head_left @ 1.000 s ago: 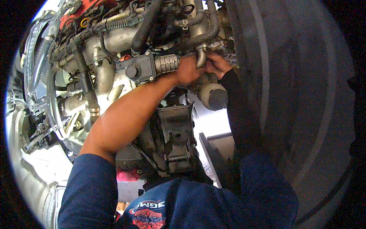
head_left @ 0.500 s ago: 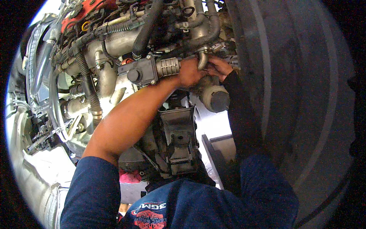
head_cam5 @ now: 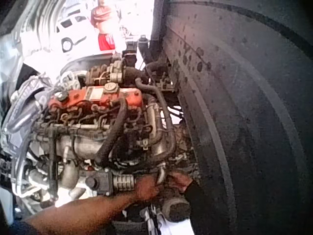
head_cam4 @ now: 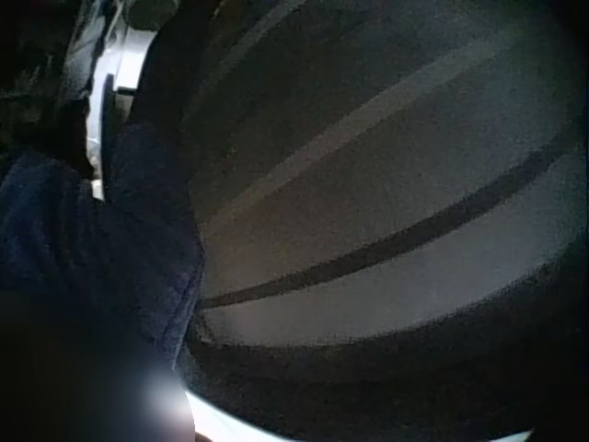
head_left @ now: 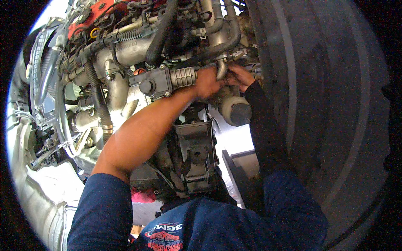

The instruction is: The person works on a car engine with the hood open, using a ratchet and other hand tools to loosen and tighten bolts on the engine block. They also handle hoses and engine components, adjusting connections and removing parts.

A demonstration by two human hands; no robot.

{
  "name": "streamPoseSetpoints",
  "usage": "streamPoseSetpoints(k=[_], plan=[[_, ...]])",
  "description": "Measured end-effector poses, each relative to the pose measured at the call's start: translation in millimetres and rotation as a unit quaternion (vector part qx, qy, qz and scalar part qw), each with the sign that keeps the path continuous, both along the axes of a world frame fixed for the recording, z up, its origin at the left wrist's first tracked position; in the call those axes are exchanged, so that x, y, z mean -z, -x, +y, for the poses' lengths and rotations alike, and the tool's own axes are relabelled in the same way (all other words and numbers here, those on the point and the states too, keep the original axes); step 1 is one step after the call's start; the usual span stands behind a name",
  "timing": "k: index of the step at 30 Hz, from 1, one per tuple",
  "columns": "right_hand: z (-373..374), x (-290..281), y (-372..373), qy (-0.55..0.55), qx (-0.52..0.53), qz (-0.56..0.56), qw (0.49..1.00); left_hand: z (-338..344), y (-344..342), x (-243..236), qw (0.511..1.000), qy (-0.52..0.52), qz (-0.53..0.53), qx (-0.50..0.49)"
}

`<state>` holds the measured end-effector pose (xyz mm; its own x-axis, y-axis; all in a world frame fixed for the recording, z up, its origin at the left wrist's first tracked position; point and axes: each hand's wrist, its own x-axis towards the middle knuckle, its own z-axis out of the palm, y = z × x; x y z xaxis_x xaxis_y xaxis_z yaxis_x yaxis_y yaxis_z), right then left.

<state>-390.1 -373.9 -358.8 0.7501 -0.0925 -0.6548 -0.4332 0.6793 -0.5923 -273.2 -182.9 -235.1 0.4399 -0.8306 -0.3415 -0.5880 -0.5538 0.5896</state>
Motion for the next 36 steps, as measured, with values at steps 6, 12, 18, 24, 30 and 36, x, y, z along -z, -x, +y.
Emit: streamPoseSetpoints(k=[6,12,18,24,30,36], plan=[[2,-24,-2,0.030,-0.045,0.009,0.998,1,-4,-9,0.999,0.040,-0.004,0.008],[3,-36,-4,0.023,-0.045,0.002,0.999,-4,4,-12,0.998,0.015,-0.029,-0.058],[6,-23,-4,0.025,-0.014,0.019,0.999,-7,0,-14,0.997,0.006,0.011,-0.078],[4,-29,-8,0.030,-0.066,-0.023,0.997,-10,-1,-7,0.998,-0.032,0.010,-0.061],[11,-36,9,0.227,-0.075,-0.147,0.960,-5,5,-7,0.999,0.011,-0.020,-0.047],[5,-13,-6,-0.013,-0.046,-0.049,0.998,-9,0,-9,0.996,-0.087,-0.027,0.010]])
